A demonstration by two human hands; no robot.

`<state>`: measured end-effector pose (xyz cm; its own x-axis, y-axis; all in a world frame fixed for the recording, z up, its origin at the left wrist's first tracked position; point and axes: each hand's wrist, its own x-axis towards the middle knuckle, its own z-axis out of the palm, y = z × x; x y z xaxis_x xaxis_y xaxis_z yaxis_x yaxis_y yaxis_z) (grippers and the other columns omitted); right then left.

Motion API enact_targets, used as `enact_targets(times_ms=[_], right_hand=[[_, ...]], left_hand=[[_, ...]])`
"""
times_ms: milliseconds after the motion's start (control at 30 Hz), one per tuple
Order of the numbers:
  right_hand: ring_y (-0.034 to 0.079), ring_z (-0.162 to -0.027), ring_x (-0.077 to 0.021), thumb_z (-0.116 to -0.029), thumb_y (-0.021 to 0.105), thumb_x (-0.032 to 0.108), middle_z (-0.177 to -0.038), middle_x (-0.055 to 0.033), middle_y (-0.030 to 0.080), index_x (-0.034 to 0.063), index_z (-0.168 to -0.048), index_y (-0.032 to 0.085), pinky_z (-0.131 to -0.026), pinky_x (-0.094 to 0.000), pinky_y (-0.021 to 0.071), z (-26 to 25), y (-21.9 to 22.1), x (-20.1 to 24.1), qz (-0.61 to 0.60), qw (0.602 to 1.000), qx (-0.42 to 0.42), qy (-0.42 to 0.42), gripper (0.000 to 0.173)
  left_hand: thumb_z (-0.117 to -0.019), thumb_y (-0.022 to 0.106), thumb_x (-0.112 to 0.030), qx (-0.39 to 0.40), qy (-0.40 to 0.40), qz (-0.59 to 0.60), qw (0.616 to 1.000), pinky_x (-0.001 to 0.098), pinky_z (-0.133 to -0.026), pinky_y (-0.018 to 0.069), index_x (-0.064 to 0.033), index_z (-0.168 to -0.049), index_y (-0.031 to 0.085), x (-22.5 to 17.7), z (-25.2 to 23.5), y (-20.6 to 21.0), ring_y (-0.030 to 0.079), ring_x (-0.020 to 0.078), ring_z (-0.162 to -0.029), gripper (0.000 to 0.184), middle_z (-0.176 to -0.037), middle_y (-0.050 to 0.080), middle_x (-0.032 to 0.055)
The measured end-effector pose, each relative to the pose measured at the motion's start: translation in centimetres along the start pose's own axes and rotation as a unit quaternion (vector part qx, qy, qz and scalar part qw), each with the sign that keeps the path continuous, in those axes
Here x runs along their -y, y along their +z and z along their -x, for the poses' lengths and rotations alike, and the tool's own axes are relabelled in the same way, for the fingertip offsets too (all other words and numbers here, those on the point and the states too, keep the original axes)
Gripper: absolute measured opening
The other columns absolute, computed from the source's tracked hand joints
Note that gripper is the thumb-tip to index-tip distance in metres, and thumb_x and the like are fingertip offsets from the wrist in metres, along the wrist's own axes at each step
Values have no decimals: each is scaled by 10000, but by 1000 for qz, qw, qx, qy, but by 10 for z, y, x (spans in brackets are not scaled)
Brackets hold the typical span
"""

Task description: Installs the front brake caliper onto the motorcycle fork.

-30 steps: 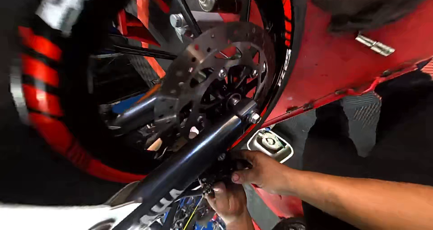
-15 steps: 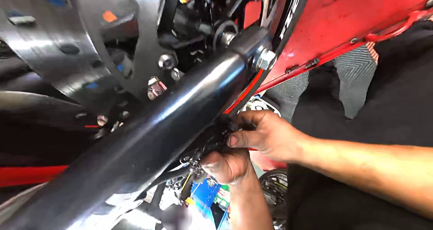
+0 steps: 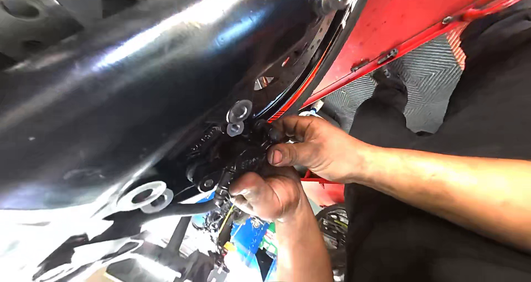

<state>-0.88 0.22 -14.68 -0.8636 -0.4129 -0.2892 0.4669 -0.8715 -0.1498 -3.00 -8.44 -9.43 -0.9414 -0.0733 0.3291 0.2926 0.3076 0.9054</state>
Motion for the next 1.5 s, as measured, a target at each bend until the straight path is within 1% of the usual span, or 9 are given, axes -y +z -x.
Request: enact_targets(times_ms=[133, 267, 433, 600, 833, 1100, 1267, 1333, 1500], right_hand=[[691, -940, -109, -895, 763, 74, -1041, -70, 712, 9, -1256, 627, -857, -267, 595, -9, 0, -8, -36, 998, 13, -51, 391], [693, -915, -95, -922, 732, 73, -1007, -65, 727, -2, -1204, 655, -846, -255, 593, -19, -3, -11, -23, 994, 16, -108, 302], [708, -875, -121, -928, 730, 54, -959, -84, 737, -20, -1122, 710, -819, -285, 617, -21, 1, -17, -26, 984, -25, -174, 209], [692, -912, -111, -927, 725, 60, -1004, -71, 716, 5, -1164, 655, -840, -269, 598, -25, 0, -19, -64, 985, -2, -158, 253], [680, -879, -112, -926, 711, 80, -970, -53, 686, 57, -1147, 599, -786, -269, 595, -32, -12, -22, -91, 983, 78, -141, 249], [682, -834, -122, -959, 692, 79, -982, -78, 701, 17, -1187, 660, -746, -267, 602, -25, -2, -22, -104, 984, 23, -141, 238], [671, -767, -110, -901, 765, 105, -926, -77, 719, 26, -1130, 712, -686, -248, 586, -23, 9, -21, -124, 981, -36, -142, 248], [681, -829, -116, -889, 775, 96, -954, -74, 723, 29, -1137, 715, -752, -268, 596, -23, 7, -20, -121, 982, -37, -142, 264], [690, -856, -113, -902, 772, 101, -975, -73, 738, 34, -1149, 736, -783, -269, 598, -28, -1, -21, -97, 984, -5, -150, 258]], left_hand=[[-999, 642, -397, 21, 31, -15, 999, 293, -928, 570, -150, -1174, 572, 6, -2, -5, 670, 76, -1051, 311, -1060, 691, -38], [-1000, 655, -336, 53, 11, 12, 998, 337, -946, 575, -142, -1206, 521, 10, -8, -12, 662, 112, -1075, 314, -1084, 664, -18], [-902, 793, -237, 106, -65, 48, 991, 451, -947, 594, -87, -1264, 507, -1, -24, -30, 682, 230, -1090, 485, -1120, 678, 94], [-867, 833, -238, 139, -34, -1, 990, 424, -902, 611, -65, -1234, 518, -4, -39, -28, 695, 221, -1046, 513, -1086, 689, 94], [-850, 843, -263, 171, -56, 68, 981, 423, -912, 605, -89, -1174, 600, 0, -42, -32, 703, 217, -1042, 442, -1075, 713, 87], [-887, 804, -291, 157, -26, 62, 985, 381, -854, 618, -100, -1161, 601, 3, -35, -25, 711, 181, -989, 391, -1036, 715, 62], [-905, 777, -359, 128, 8, 50, 990, 350, -864, 606, -129, -1154, 604, 8, -33, -16, 705, 142, -986, 381, -1013, 715, 22], [-929, 746, -378, 130, 15, 43, 990, 327, -869, 597, -154, -1150, 611, 10, -32, -12, 699, 117, -993, 342, -1021, 714, -2], [-938, 734, -356, 132, 19, 43, 990, 258, -841, 599, -203, -1109, 691, 7, -30, -6, 710, 57, -962, 233, -995, 743, -41]])
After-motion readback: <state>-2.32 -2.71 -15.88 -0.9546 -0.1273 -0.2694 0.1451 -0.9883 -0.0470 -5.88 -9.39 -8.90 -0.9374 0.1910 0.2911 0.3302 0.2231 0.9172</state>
